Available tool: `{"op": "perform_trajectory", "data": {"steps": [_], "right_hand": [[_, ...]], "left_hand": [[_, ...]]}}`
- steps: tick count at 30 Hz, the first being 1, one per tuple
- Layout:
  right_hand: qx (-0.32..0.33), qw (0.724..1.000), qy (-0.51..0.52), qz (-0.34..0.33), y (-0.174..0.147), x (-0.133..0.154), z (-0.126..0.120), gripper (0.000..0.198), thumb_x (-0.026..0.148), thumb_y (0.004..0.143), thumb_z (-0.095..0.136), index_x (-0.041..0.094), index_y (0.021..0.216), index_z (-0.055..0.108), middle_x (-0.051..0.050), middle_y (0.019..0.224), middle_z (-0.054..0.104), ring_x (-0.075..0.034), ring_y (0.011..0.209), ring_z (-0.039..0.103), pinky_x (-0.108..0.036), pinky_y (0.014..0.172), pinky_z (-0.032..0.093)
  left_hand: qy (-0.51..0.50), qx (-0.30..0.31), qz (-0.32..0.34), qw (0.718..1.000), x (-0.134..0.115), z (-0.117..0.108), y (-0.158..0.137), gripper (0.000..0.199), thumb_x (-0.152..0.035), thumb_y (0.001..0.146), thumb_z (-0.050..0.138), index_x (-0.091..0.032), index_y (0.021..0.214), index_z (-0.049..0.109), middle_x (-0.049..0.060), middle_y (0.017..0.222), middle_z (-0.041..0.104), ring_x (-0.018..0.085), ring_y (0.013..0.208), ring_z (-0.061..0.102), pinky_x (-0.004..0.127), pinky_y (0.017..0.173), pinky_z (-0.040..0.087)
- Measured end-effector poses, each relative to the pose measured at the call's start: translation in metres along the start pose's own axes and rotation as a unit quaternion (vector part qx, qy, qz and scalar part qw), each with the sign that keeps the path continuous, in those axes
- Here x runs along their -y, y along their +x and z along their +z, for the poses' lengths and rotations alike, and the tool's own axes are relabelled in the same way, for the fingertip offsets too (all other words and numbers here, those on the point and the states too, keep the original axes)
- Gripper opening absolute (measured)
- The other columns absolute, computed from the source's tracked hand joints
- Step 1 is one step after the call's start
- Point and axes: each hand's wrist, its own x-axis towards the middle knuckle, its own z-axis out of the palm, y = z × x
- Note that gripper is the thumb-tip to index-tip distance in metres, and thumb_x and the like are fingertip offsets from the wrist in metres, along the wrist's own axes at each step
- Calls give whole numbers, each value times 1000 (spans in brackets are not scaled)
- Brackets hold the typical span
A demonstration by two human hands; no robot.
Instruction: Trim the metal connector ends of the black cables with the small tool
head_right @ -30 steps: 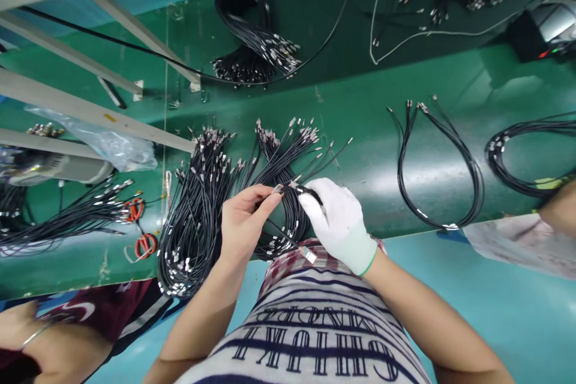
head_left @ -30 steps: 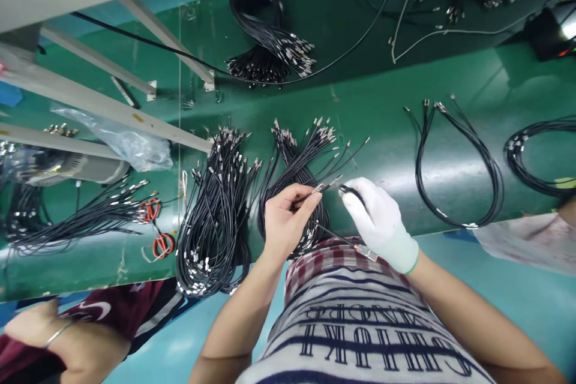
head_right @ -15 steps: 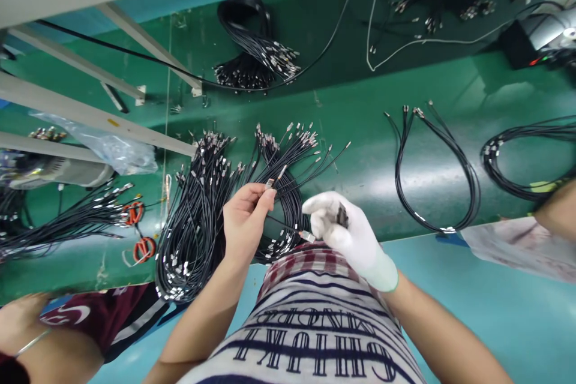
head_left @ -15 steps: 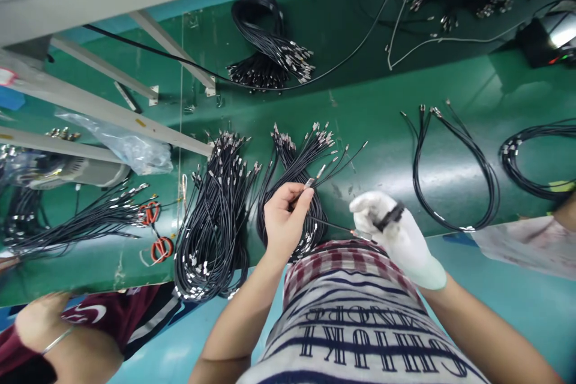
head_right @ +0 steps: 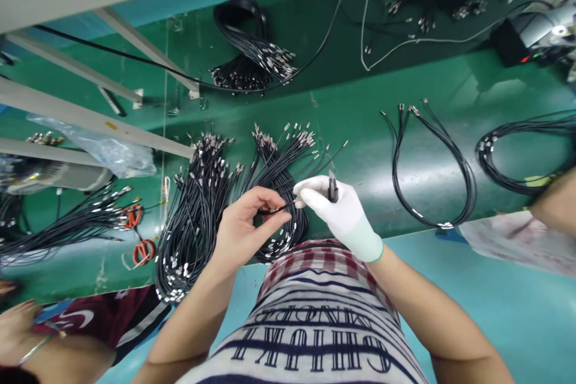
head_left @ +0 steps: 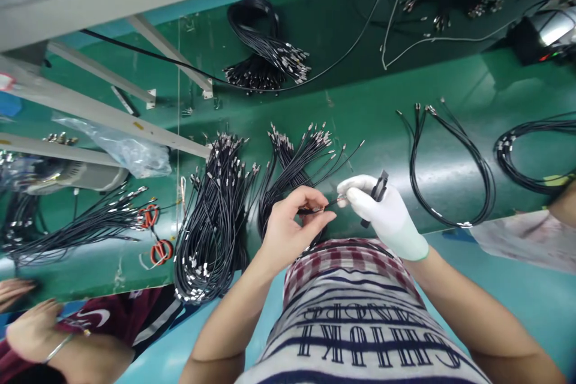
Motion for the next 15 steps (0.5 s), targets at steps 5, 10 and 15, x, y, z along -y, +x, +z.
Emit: {"op": "perform_trajectory", "data": {"steps": [5, 10, 15], "right_hand": [[9, 998, 1, -69, -8, -9, -7, 46, 63, 93, 42, 20, 102, 56, -1, 78, 55, -9, 55, 41, -24, 48, 30], [30, 978, -175, -110, -20, -9, -8, 34, 49, 101, 32, 20, 95, 49, -2, 85, 47, -12, 69, 43, -28, 66, 39], [50, 933, -319, -160, -16, -4, 3, 25, 36, 102, 35, 19, 90, 49, -4, 87, 51, -15, 80, 48, -30, 76, 38]], "left_hand": [[-23, -75, -21, 997, 5, 6, 2, 13, -26, 82, 70, -17, 92, 72, 2, 77, 66, 9, 67, 56, 16, 59, 46], [-23, -103, -36, 994, 4, 11, 0, 18, -28, 84, 68, -17, 96, 75, 3, 78, 69, 8, 62, 54, 17, 57, 45], [-28, -124, -25, 992, 0, 14, -1, 15, -25, 84, 68, -17, 94, 74, 2, 76, 69, 8, 64, 58, 17, 60, 48]]}}
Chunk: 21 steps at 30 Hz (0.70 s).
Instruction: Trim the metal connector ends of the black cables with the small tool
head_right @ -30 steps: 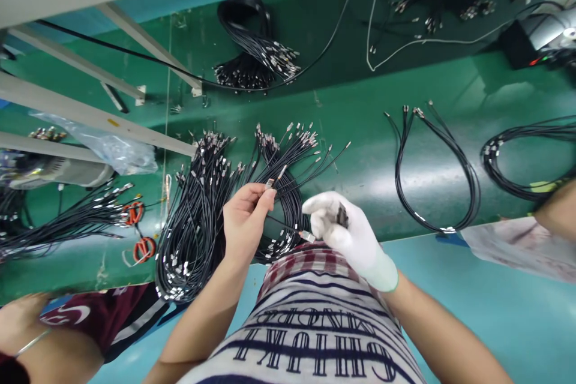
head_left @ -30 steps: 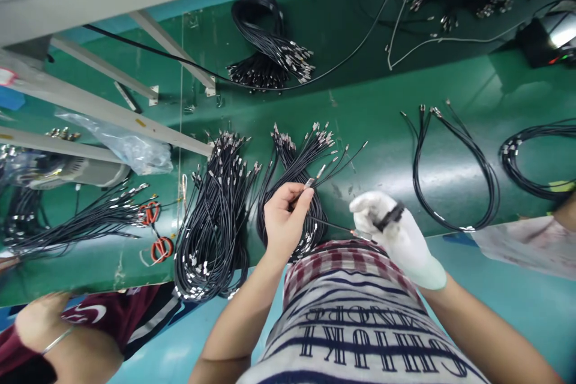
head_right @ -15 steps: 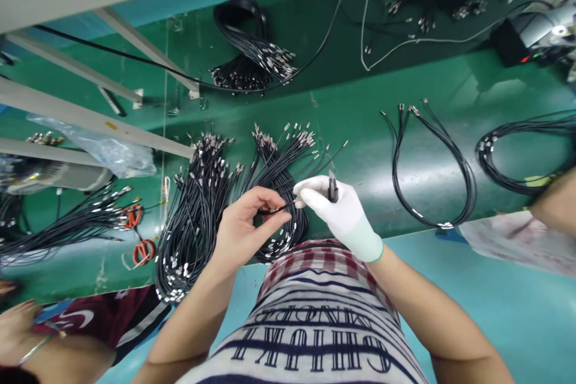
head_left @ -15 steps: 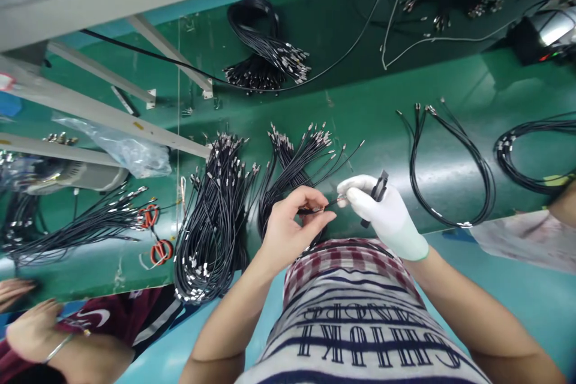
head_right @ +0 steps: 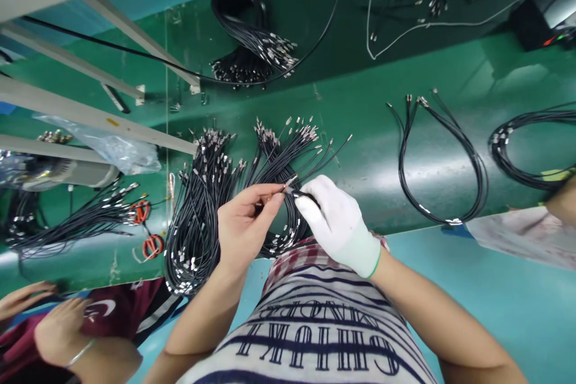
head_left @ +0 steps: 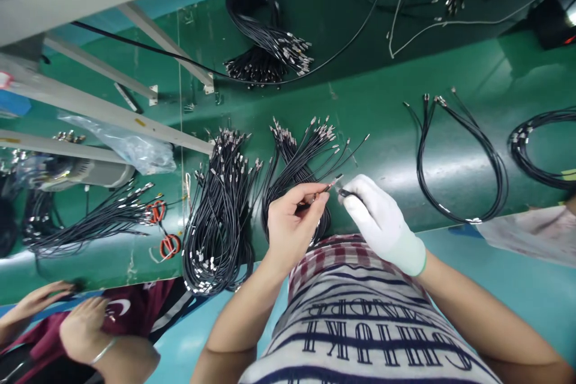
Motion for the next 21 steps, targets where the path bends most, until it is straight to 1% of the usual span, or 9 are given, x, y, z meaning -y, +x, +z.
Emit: {"op": "perform_trajectory", "data": {"steps": [6, 11, 16, 18, 21], "right_hand": [[-17, 999, -43, -19, 6, 0, 4, 26, 36, 102, 36, 19, 92, 52, -3, 87, 57, -15, 79, 52, -28, 74, 38], [-70, 993, -84, -42, 6, -2, -1, 24, 34, 101, 38, 19, 92, 54, -4, 87, 58, -16, 79, 52, -29, 74, 39], [-49, 987, -137, -74, 6, -5, 2, 23, 35, 100, 41, 19, 92, 56, -5, 85, 59, -17, 76, 52, -31, 71, 37], [-64, 987, -134, -63, 7, -6, 1, 24, 35, 101, 40, 19, 92, 56, -5, 86, 59, -17, 77, 53, -31, 72, 38], [-111, 988, -94, -45, 8, -7, -5, 26, 37, 101, 38, 20, 95, 56, -6, 88, 59, -17, 80, 54, -31, 73, 40]], "left_hand": [[27, -21, 14, 999, 1, -1, -2, 12, -24, 81, 71, -17, 91, 73, 0, 71, 66, 7, 64, 58, 16, 59, 48], [27, -19, 9, 999, 0, -2, -4, 12, -24, 82, 70, -17, 91, 73, 0, 71, 66, 7, 63, 56, 16, 59, 47], [22, -24, -3, 999, 0, 0, -3, 13, -26, 82, 71, -17, 91, 73, 0, 71, 65, 8, 64, 57, 16, 60, 48], [18, -26, -4, 1000, 1, 0, -3, 12, -26, 82, 71, -18, 90, 73, 0, 71, 65, 8, 64, 56, 16, 58, 47], [9, -21, -9, 1000, 1, -1, -4, 13, -28, 83, 70, -18, 91, 73, 0, 71, 65, 8, 62, 54, 16, 56, 45]]}}
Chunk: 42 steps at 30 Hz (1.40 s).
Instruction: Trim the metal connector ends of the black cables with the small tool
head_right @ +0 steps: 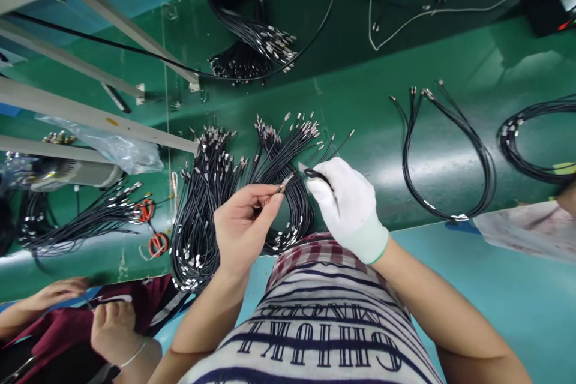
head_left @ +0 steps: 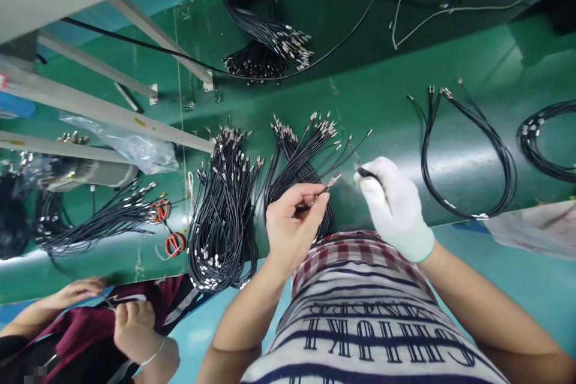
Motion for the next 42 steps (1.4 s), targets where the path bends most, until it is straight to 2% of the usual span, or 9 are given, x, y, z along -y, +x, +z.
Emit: {"op": "perform_trajectory", "data": {"steps": [7, 20, 25, 28, 33, 36, 38, 39, 42], "right_hand": [[95, 970, 199, 99, -2, -3, 4, 39, 41, 103, 31, 18, 99, 63, 2, 63, 54, -9, 51, 48, -24, 56, 40], [113, 984, 140, -6, 17, -2, 22, 35, 39, 102, 34, 18, 93, 60, 0, 67, 58, -11, 60, 52, -25, 62, 38], [77, 971, 221, 48, 10, -4, 12, 35, 41, 102, 34, 19, 92, 60, 3, 59, 51, -9, 52, 48, -24, 56, 38], [80, 968, 225, 75, 4, -16, 3, 37, 43, 102, 35, 18, 91, 60, 2, 60, 51, -9, 52, 47, -24, 54, 37], [71, 958, 227, 160, -8, -41, -4, 41, 47, 101, 35, 17, 91, 60, 2, 60, 49, -9, 52, 43, -23, 51, 34], [63, 947, 244, 199, -14, -52, -6, 41, 49, 101, 35, 16, 93, 60, 2, 60, 48, -9, 52, 41, -24, 51, 33], [64, 937, 254, 231, -19, -59, -7, 43, 50, 100, 36, 16, 92, 60, 2, 61, 48, -10, 53, 41, -24, 52, 33], [64, 930, 261, 250, -22, -62, -6, 44, 51, 100, 35, 16, 92, 60, 2, 61, 48, -10, 53, 40, -24, 52, 32], [63, 911, 280, 296, -28, -73, 0, 47, 54, 99, 35, 15, 91, 60, 2, 60, 47, -10, 51, 39, -24, 50, 31]], "left_hand": [[-49, 21, -13, 999, -3, -3, 3, 21, -34, 92, 58, -15, 94, 68, -3, 56, 55, 7, 48, 47, 18, 49, 40], [-68, 62, -60, 994, -7, -10, 9, 27, -37, 94, 55, -14, 88, 68, -5, 50, 41, 5, 46, 34, 19, 46, 29], [-89, 54, -55, 993, 0, -15, 13, 25, -36, 94, 56, -15, 90, 68, -5, 50, 41, 5, 46, 34, 21, 46, 26], [-77, -17, -1, 997, 10, -26, 47, 22, -36, 92, 59, -16, 88, 67, -5, 54, 43, 5, 47, 33, 22, 45, 22], [73, -169, 14, 983, 43, -60, 165, 28, -38, 99, 41, -14, 106, 53, -6, 65, 41, 5, 52, 37, 20, 51, 30], [156, -195, 28, 968, 67, -65, 206, 63, -40, 88, 63, -7, 133, 33, 9, 109, 53, 14, 101, 52, 25, 82, 41], [223, -162, 61, 959, 87, -52, 204, 76, -38, 79, 74, -8, 136, 34, 15, 133, 44, 24, 128, 36, 31, 100, 35], [254, -120, 75, 957, 99, -41, 196, 66, -35, 79, 74, -10, 131, 43, 15, 134, 45, 26, 130, 35, 33, 103, 34], [328, 49, 87, 939, 137, 1, 165, 17, -18, 81, 69, -14, 97, 64, 9, 101, 64, 23, 100, 58, 33, 93, 44]]}}
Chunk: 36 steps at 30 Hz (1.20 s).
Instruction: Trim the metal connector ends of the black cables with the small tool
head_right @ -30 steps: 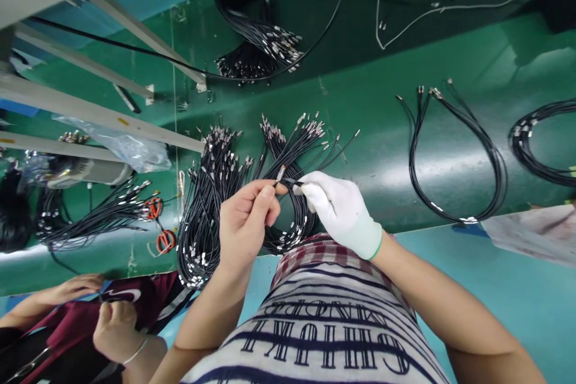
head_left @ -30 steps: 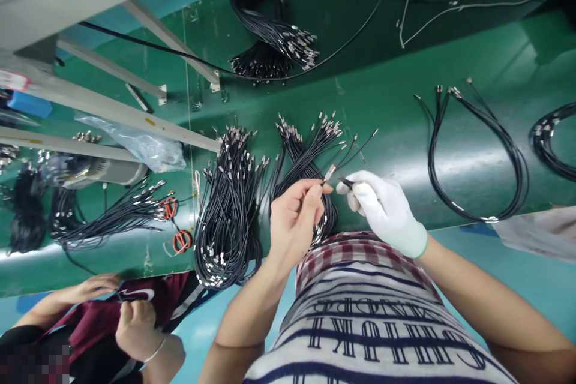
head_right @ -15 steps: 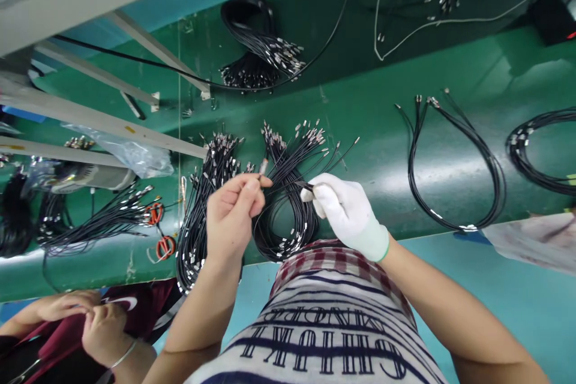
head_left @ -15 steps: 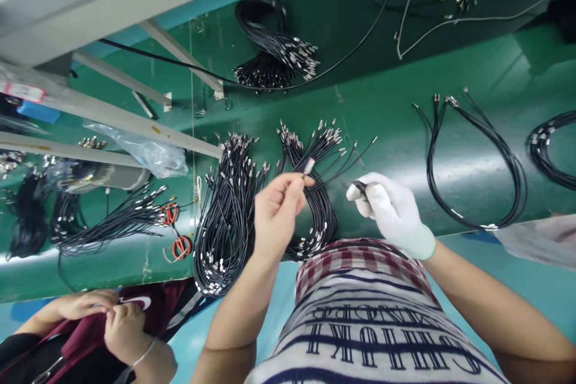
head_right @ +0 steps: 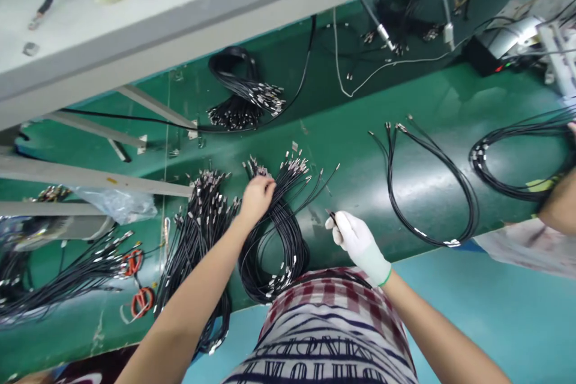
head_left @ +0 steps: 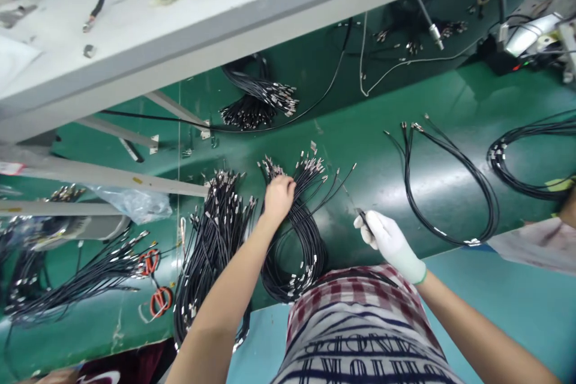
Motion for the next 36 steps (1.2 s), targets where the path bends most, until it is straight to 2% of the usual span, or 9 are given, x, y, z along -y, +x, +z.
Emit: {"op": "perform_trajectory", "data": {"steps": [3, 6, 11, 14, 20, 25, 29, 33, 36], "right_hand": [[9, 1000, 11, 17, 4, -11, 3, 49, 55, 99, 34, 15, 91, 60, 2, 59, 48, -9, 50, 39, -23, 48, 31], [17, 999, 24, 26, 7, -15, 6, 50, 56, 98, 33, 15, 89, 60, 2, 59, 47, -8, 49, 39, -22, 47, 30], [16, 999, 28, 24, 8, -18, 2, 48, 56, 99, 34, 16, 91, 60, 2, 59, 48, -9, 50, 40, -23, 48, 31], [16, 999, 23, 19, 8, -22, -1, 47, 55, 99, 35, 15, 92, 60, 2, 60, 50, -9, 50, 41, -24, 50, 33], [16, 999, 23, 35, 8, -19, 3, 50, 58, 97, 36, 15, 93, 61, 1, 62, 50, -9, 50, 41, -25, 50, 33], [12, 999, 13, 38, 9, -14, 3, 50, 58, 97, 36, 15, 93, 61, 0, 63, 51, -9, 52, 41, -25, 51, 33], [13, 999, 19, 49, 10, -15, 3, 51, 59, 97, 37, 15, 93, 61, 0, 63, 51, -9, 51, 41, -25, 51, 33], [11, 998, 19, 55, 12, -15, 6, 50, 59, 96, 37, 15, 92, 61, 1, 62, 51, -9, 50, 41, -25, 51, 33], [13, 998, 26, 53, 14, -17, 8, 51, 60, 96, 38, 15, 93, 61, 0, 62, 51, -9, 50, 41, -25, 50, 32]], "left_hand": [[70, 64, 4, 996, 0, 44, -11, 21, -13, 82, 64, -12, 103, 65, 14, 107, 64, 28, 105, 59, 39, 94, 46], [125, 87, -3, 988, 4, 60, -2, 31, -19, 83, 65, -9, 112, 62, 20, 117, 60, 35, 114, 55, 46, 95, 46], [161, 117, 16, 980, 18, 43, -1, 31, -32, 89, 60, -14, 115, 59, 15, 115, 60, 28, 108, 59, 37, 92, 48], [169, 138, 34, 975, 31, 24, -15, 36, -39, 83, 69, -17, 110, 59, 11, 111, 61, 26, 106, 59, 34, 91, 47], [134, 177, 23, 975, 58, 8, -24, 18, -31, 84, 67, -19, 97, 61, -3, 68, 57, 14, 63, 56, 23, 65, 44], [153, 81, -45, 984, 77, -6, -14, 16, -33, 92, 54, -18, 93, 60, 0, 71, 58, 15, 67, 57, 24, 64, 43], [203, 11, -67, 977, 65, -6, -16, 23, -29, 94, 50, -13, 109, 57, 14, 102, 61, 25, 96, 58, 34, 81, 45], [201, 82, 12, 976, 32, 24, -20, 17, -29, 93, 53, -18, 103, 63, 9, 104, 63, 23, 103, 57, 33, 93, 43], [209, 98, 16, 973, 14, 50, -16, 28, -27, 87, 63, -13, 111, 62, 15, 113, 60, 29, 109, 54, 38, 93, 44]]}}
